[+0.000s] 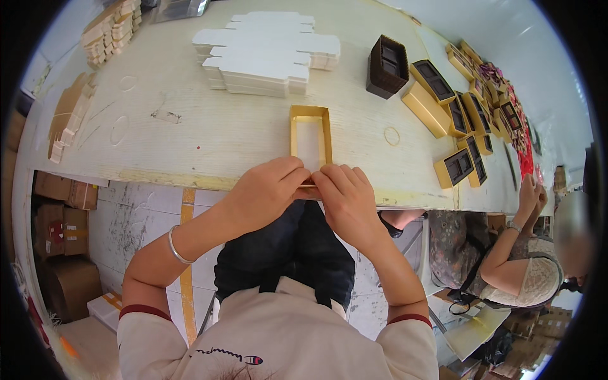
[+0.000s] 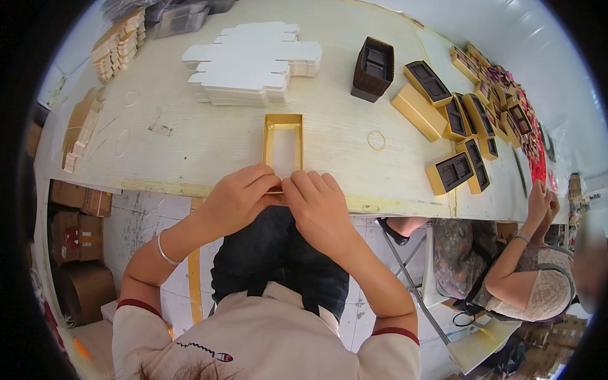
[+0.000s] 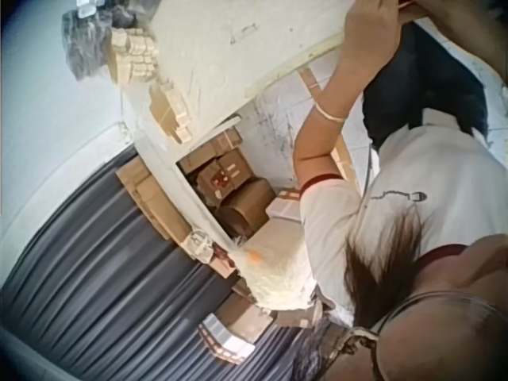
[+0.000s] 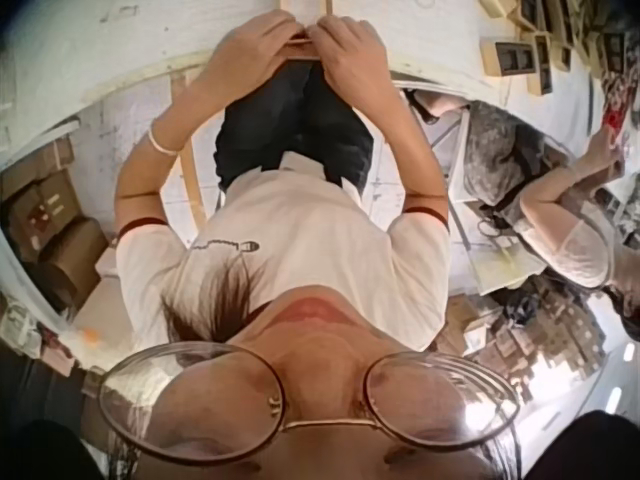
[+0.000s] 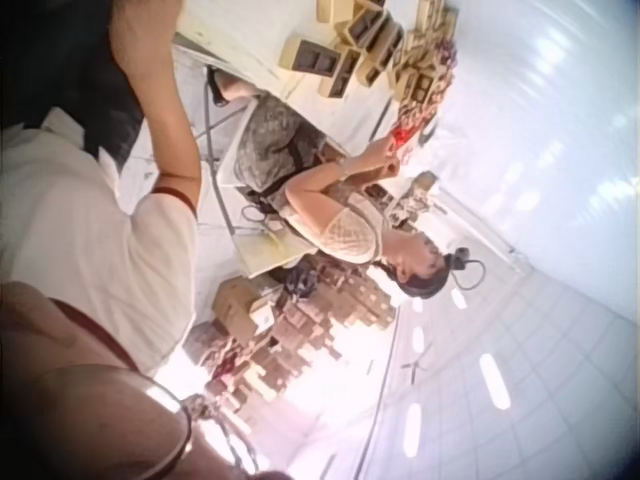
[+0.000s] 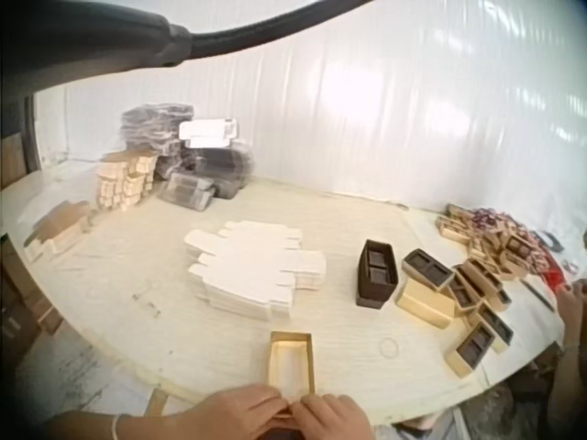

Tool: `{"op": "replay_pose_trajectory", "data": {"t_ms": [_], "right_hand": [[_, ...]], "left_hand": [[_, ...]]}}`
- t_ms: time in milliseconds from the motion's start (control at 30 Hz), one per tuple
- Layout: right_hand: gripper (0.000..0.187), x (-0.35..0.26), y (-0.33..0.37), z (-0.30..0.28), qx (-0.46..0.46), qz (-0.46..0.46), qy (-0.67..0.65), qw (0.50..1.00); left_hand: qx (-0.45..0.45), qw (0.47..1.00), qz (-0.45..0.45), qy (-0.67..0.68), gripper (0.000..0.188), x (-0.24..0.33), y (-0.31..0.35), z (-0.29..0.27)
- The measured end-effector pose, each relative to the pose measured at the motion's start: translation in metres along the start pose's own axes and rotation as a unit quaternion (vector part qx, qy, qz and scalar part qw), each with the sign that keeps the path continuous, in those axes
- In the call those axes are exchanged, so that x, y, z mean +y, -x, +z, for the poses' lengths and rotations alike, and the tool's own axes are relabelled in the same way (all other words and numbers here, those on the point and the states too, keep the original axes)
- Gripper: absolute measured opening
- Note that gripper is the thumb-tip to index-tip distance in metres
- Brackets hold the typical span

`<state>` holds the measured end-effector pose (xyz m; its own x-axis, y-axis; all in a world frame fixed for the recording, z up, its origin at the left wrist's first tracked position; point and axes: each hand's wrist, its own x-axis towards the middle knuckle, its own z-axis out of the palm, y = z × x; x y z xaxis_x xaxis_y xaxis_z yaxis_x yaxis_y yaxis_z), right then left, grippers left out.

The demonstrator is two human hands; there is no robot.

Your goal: The person folds flat white cardboard pieces into rectangular boxes and inserts black plastic trays into them. The person repeatedly picks up a flat piece, folds the sides, and places a tray inside before stacking the finished unit.

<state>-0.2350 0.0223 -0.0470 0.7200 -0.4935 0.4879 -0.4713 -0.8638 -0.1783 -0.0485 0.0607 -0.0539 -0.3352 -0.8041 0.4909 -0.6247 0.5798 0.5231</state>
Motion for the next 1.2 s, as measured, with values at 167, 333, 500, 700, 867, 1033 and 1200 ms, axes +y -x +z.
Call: {"op": "replay_pose_trajectory", "data": {"t_ms": [167, 333, 500, 700, 867, 1033, 1200], "right_hand": [[0.012, 0.011, -0.018, -0.017, -0.161, 0.072, -0.105, 0.979], [0.01, 0.023, -0.023, -0.024, -0.173, 0.047, -0.193, 0.965], [0.011, 0.031, -0.019, -0.021, -0.157, -0.002, -0.196, 0.968], [0.015, 0.027, -0.021, -0.024, -0.182, 0.036, -0.228, 0.956], [0.022, 0.057, -0.046, -0.055, 0.068, 0.111, -0.237, 0.963], [0.017, 0.159, -0.073, -0.06, 0.121, 0.025, 0.146, 0.982], [0.006, 0.174, -0.09, -0.053, 0.026, 0.063, 0.127, 0.99]], "left_hand": [[-0.121, 0.988, -0.092, -0.039, 0.014, 0.007, -0.014, -0.01], [-0.179, 0.975, -0.133, -0.021, 0.017, 0.014, -0.032, -0.019], [-0.198, 0.963, -0.182, -0.014, 0.016, 0.024, -0.037, -0.021], [-0.124, 0.981, -0.143, -0.037, 0.015, 0.022, -0.021, -0.009], [-0.196, 0.966, -0.141, -0.092, 0.026, 0.034, -0.021, -0.023], [-0.171, 0.968, -0.016, -0.183, 0.072, 0.027, -0.049, -0.066], [-0.211, 0.97, -0.002, -0.122, 0.085, -0.036, -0.067, -0.073]]}}
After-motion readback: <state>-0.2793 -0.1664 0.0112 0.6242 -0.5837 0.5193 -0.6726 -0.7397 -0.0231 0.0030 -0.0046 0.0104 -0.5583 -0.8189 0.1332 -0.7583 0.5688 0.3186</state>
